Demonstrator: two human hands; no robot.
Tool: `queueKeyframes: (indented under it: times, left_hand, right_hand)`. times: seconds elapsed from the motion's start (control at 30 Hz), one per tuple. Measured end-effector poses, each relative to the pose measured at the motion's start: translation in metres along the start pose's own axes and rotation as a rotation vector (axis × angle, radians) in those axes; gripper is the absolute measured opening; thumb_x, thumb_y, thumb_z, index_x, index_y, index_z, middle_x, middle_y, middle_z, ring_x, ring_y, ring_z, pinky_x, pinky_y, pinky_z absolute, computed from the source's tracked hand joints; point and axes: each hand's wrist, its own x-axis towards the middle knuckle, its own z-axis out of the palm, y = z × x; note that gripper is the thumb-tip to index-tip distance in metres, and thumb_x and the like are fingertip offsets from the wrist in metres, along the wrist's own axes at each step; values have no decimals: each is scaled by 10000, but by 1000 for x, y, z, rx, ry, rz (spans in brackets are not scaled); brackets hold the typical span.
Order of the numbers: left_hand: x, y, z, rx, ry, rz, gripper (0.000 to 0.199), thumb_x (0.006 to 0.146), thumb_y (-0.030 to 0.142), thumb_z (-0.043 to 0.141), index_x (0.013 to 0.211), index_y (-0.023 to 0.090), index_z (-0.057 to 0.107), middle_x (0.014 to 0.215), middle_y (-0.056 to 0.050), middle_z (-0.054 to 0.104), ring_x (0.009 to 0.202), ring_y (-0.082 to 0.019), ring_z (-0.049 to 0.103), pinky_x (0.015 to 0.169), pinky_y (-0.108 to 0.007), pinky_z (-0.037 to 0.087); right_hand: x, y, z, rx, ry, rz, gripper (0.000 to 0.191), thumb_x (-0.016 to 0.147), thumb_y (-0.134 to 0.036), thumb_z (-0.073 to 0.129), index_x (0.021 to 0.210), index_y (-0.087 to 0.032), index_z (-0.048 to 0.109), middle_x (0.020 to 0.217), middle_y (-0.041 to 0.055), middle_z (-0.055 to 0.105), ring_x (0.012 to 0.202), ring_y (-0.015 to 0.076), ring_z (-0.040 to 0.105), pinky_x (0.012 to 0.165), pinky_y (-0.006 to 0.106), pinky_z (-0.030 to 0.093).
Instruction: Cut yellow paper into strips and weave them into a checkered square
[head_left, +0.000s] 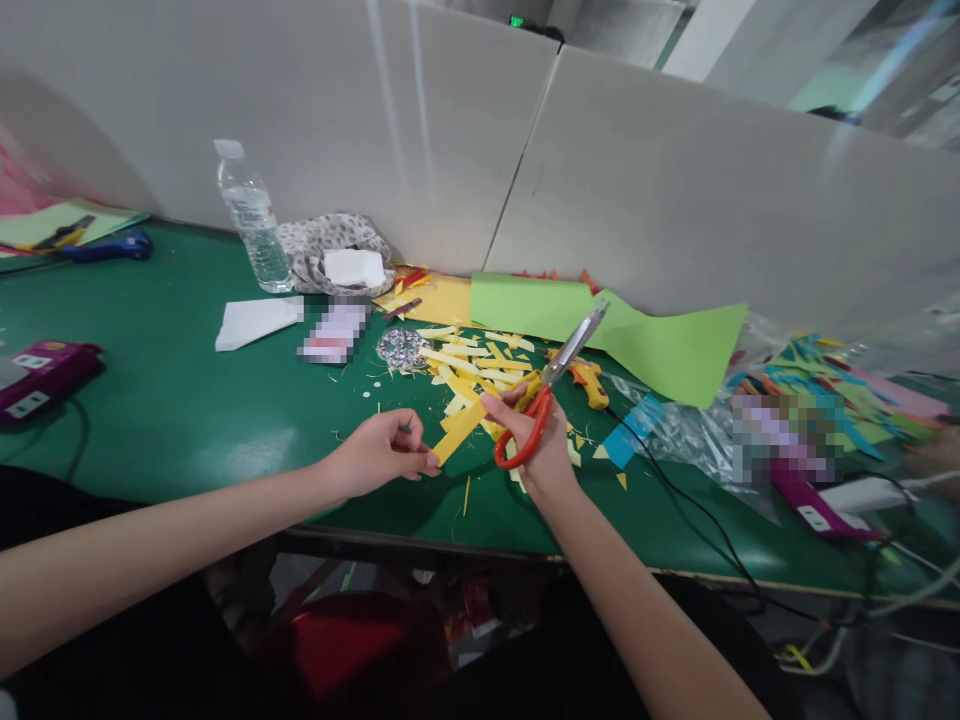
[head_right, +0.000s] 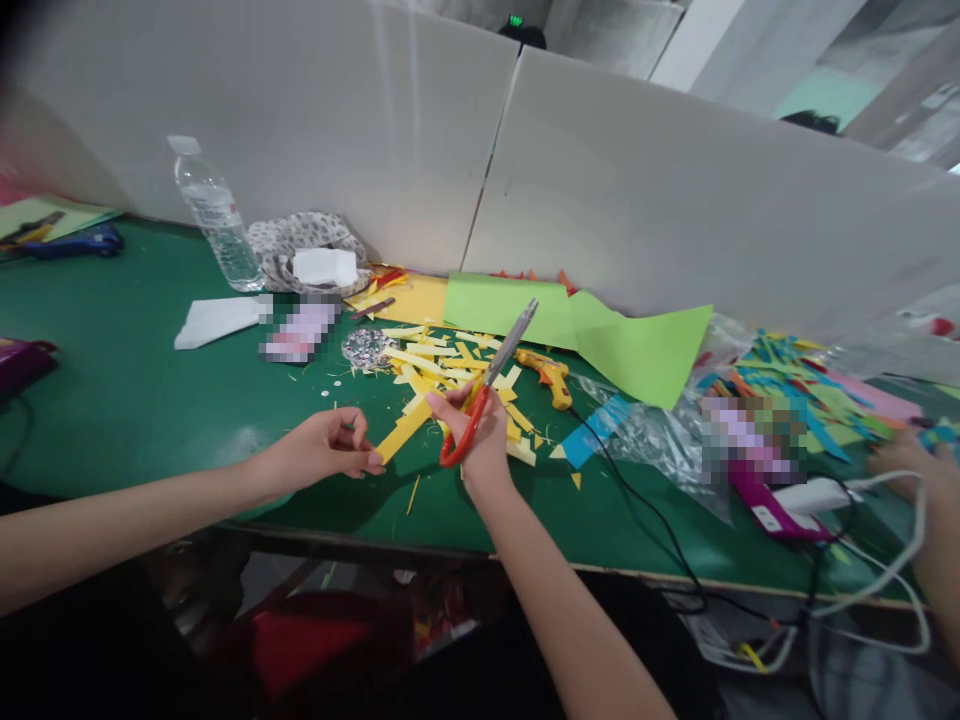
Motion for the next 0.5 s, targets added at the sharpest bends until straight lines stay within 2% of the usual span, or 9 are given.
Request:
queueKeyframes:
  times: [0.17, 0.27, 0.4, 0.5]
  left_hand:
    - [2, -7, -3, 20, -18, -11, 361, 637, 226, 714, 646, 190, 355, 659, -1, 667, 718, -169, 679, 596, -239, 461]
    - [4, -10, -5, 10, -35, 3, 358, 643, 234, 713, 657, 192, 358, 672, 0, 670, 724, -166, 679, 594, -235, 461]
    - [3, -8, -5, 16, -38, 6, 355, 654, 232, 707, 657, 190, 355, 677, 2, 666, 737, -163, 678, 603, -233, 463]
    - [2, -4, -4, 25, -34, -4, 359, 652, 234, 710, 656, 190, 354, 666, 6, 661, 737, -167, 679, 606, -237, 465]
  right_hand:
    - [14, -2, -9, 122, 37, -20, 423, 480, -207, 831, 719, -197, 482, 633, -71, 561, 617, 114, 593, 683, 309, 527]
    - [19, -4, -13, 107, 36, -18, 421, 482, -229, 835, 708, -195, 481, 645, -54, 584, 641, 137, 625, 705, 324, 538]
    - [19, -6, -16, -26, -67, 35, 394, 537, -324, 813, 710, -196, 483, 732, 2, 635, 762, 196, 658, 728, 355, 545]
    - [18, -5, -15, -94, -179, 104, 401, 539, -337, 809, 730, -205, 483, 768, 1, 633, 807, 194, 645, 715, 339, 546]
